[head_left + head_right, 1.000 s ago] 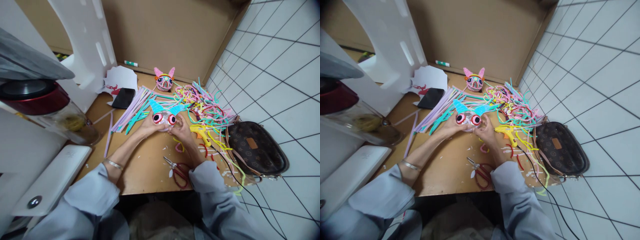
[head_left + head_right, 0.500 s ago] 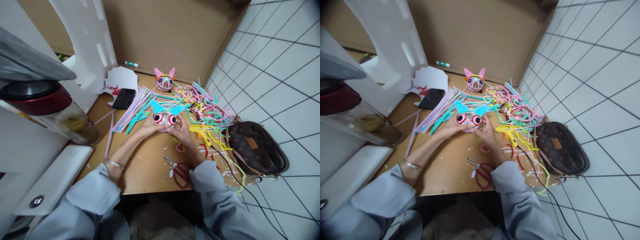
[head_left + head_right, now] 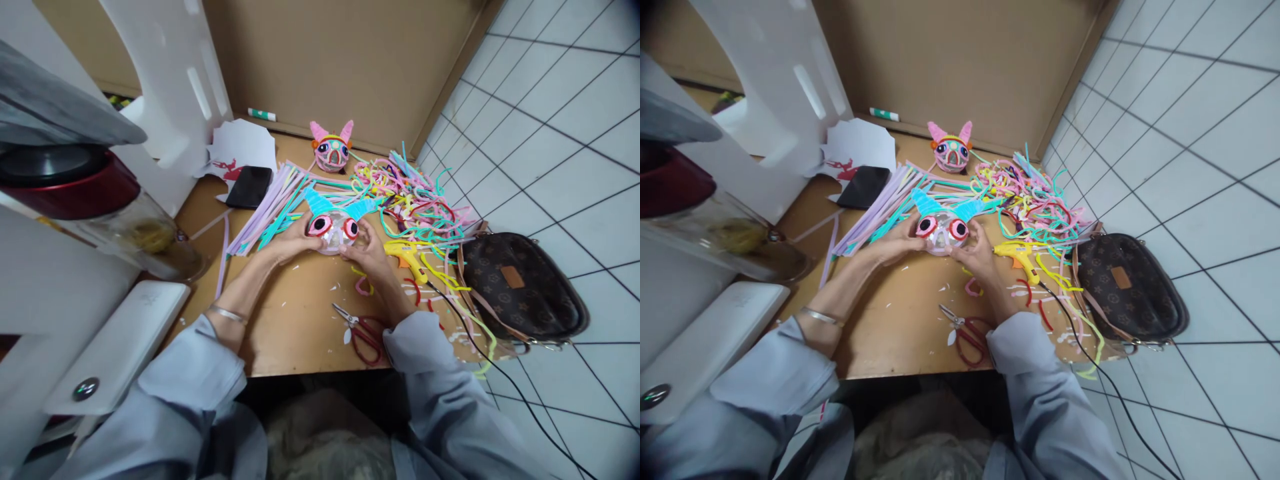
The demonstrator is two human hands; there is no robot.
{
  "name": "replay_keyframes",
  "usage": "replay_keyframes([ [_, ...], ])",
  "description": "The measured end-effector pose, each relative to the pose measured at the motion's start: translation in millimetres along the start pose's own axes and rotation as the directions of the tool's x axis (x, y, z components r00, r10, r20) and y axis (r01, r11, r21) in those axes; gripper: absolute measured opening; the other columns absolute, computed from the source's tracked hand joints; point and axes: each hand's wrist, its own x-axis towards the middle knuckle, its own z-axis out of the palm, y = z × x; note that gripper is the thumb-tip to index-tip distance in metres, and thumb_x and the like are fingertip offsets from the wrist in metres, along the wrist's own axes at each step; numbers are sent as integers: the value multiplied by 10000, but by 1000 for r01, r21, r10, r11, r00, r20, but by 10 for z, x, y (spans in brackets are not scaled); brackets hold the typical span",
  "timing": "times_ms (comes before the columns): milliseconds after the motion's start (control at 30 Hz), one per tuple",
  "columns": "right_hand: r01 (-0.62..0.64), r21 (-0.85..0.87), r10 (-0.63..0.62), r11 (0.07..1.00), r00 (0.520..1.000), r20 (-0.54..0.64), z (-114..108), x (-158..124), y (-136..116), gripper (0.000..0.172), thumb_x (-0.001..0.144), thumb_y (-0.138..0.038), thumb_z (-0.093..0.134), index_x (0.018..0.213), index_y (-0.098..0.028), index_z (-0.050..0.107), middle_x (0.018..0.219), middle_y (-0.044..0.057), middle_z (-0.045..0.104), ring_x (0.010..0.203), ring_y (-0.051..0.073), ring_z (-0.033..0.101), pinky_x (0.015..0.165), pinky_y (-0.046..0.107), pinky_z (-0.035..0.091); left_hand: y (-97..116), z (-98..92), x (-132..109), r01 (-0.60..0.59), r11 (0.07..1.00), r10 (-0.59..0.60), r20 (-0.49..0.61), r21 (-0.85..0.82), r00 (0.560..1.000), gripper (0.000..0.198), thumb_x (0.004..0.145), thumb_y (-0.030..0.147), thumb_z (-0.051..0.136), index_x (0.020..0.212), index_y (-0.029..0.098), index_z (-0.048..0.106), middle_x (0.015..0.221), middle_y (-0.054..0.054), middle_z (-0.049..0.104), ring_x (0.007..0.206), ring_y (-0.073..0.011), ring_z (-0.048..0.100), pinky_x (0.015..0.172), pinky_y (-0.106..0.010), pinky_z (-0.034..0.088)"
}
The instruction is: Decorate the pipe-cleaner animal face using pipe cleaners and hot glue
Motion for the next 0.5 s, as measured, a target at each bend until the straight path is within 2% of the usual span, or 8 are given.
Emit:
replay_keyframes([
  [133,-5,20,5,1000,1000,7,2,2,18,1013,508,-423,940,1394,-294,466,1443,116,514,674,95,638,589,277,570,23,1,1,19,999,-18,26,-27,999,864,557,309,750,1364,118,509,1336,-142,626,1225,-323,596,1120,-479,416],
  [267,-6,42,5,999,1000,18,-11,12,30,1007,499,-423,947,1373,-288,467,1440,113,519,701,89,647,600,253,571,30,2,5,29,999,-29,12,33,1000,779,583,319,753,1310,124,549,1261,-132,658,1195,-312,609,1104,-479,425],
  [500,-8,12,7,1000,998,62,-60,28,45,1019,523,-447,943,1394,-295,436,1501,124,465,697,81,651,628,262,580,-2,-14,27,-43,994,45,-11,95,999,694,596,287,760,1254,143,591,1171,-89,692,1180,-297,608,1119,-473,408],
])
